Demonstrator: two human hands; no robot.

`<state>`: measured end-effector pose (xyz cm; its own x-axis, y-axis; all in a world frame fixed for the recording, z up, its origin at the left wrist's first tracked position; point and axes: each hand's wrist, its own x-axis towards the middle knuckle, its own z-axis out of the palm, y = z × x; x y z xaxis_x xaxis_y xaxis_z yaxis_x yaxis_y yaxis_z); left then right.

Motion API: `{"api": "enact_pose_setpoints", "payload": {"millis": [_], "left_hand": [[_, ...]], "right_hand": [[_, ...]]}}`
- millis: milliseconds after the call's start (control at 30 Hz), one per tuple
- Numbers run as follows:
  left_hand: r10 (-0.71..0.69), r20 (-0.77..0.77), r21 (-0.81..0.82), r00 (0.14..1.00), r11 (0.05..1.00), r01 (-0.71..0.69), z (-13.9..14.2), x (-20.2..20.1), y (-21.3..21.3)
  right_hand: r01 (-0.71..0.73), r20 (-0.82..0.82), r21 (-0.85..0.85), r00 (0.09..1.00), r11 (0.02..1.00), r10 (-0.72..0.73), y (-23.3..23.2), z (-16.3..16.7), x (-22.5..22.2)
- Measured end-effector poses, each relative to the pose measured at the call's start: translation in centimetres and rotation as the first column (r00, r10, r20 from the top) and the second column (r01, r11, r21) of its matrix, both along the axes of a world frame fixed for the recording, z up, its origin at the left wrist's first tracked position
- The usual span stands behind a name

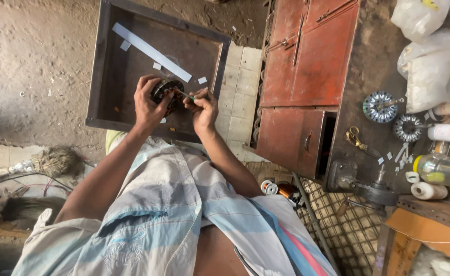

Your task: The person uses a screwdriver to adjust a circular electrical component with copper windings on a metal tray. They then place small white paper pieces into the slots of the component by hand.

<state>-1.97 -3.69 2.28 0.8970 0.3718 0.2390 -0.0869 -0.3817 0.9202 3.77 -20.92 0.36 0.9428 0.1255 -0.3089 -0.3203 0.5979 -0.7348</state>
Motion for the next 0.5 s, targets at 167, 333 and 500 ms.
{"api": "enact_pose_setpoints", "payload": {"millis": [167, 333, 500], "left_hand": [[0.084, 0.005, -0.091, 0.996, 0.992, -0.083, -0.1, -0.9, -1.0], [0.01, -0.061, -0.05, 0.998, 0.999, -0.013, 0.9, -1.0, 0.0], [-0.149, -0.191, 0.073, 0.97, 0.983, 0.166, 1.9, 0.8, 2.0]], "right_hand": [[-0.187, 0.097, -0.175, 0.974, 0.967, 0.206, -0.7, 1.5, -0.2], [-0.137, 0.262, -0.275, 0.942, 0.952, 0.211, -2.2, 3.2, -0.6], [-0.133, 0.21, -0.228, 0.961, 0.965, 0.182, -1.4, 1.9, -1.0]]}}
